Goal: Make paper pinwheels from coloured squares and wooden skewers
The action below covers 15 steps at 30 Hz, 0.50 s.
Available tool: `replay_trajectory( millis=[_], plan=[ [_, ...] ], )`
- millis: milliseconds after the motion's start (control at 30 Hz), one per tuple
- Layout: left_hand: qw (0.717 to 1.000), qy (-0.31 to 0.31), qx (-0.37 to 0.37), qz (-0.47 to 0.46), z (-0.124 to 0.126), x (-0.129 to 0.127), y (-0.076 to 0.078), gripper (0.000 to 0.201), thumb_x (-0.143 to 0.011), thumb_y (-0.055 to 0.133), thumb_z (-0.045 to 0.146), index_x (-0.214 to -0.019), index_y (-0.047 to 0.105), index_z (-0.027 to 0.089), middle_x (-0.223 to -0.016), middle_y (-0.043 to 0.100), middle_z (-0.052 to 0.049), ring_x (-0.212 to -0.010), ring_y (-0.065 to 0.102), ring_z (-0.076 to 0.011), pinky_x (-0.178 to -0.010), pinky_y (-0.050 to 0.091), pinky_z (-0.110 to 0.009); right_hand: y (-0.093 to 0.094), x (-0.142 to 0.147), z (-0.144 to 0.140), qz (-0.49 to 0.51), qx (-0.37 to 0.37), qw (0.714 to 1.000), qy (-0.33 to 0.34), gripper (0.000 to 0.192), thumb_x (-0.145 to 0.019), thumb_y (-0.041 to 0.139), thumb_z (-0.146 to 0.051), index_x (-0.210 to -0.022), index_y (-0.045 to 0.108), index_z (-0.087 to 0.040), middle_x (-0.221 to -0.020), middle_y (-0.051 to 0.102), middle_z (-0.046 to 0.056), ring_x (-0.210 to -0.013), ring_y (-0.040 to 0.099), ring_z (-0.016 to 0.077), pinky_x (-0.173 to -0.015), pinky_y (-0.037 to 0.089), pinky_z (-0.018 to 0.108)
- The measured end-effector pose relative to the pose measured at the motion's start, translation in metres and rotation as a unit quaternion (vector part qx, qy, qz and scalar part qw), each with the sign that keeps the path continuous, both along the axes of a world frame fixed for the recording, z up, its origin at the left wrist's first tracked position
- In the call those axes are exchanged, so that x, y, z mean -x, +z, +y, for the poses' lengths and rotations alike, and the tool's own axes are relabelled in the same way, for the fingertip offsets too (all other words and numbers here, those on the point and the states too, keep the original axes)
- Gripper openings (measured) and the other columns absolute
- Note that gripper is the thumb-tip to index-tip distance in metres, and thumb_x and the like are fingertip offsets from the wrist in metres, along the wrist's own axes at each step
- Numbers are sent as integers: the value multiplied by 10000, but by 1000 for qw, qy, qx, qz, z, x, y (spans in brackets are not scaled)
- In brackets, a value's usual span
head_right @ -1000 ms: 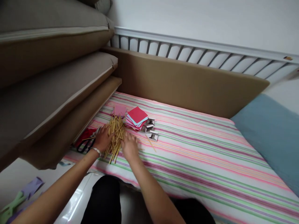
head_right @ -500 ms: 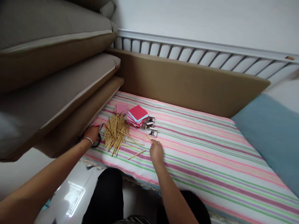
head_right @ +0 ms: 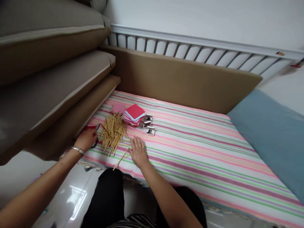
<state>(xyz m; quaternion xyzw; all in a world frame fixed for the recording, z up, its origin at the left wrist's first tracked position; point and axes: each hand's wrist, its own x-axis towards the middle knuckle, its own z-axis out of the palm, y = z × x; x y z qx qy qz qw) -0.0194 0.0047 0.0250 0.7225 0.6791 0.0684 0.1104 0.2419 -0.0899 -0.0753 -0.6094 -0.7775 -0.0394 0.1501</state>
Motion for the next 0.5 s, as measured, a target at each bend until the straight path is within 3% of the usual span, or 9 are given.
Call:
replay_trajectory(
  millis=[100,200,300,367,500],
  plan=[
    [1000,-10,-7,-6,5,-25,2,184,-778,455,173,-885,601,138,-939,643,-145,-913,612,-253,-780,462,-333,2,8,26,16,8,1000,-1,519,-910,394,-308,-1393,305,-137,-1475,264,115,-1369,186,227,-1105,124,451],
    [999,-20,-33,-16,-23,-54,-5,309,-805,473,272,-1088,517,153,-1139,567,-160,-1082,536,-271,-891,427,-357,2,14,37,34,24,999,7,490,-918,366,-285,-1382,322,-135,-1440,345,113,-1346,245,213,-1104,119,444],
    [996,-75,1,-38,-78,-83,-28,302,-820,456,430,-1035,534,233,-990,618,-118,-927,610,-259,-770,489,-342,1,16,37,47,35,998,15,477,-920,357,-277,-1373,334,-131,-1403,403,119,-1321,292,204,-1100,132,439],
    [994,-71,64,-46,-105,-99,-47,336,-768,526,469,-1040,531,272,-945,621,-119,-844,636,-284,-676,501,-370,3,17,36,56,36,998,11,472,-914,377,-279,-1360,354,-129,-1382,428,125,-1299,322,208,-1091,161,434],
    [987,-58,128,-71,-111,-111,-70,285,-796,499,341,-1073,529,279,-942,647,-124,-857,651,-299,-699,494,-405,8,8,33,93,46,995,5,476,-900,412,-319,-1337,387,-133,-1326,481,136,-1233,396,219,-1046,261,413]
  ],
)
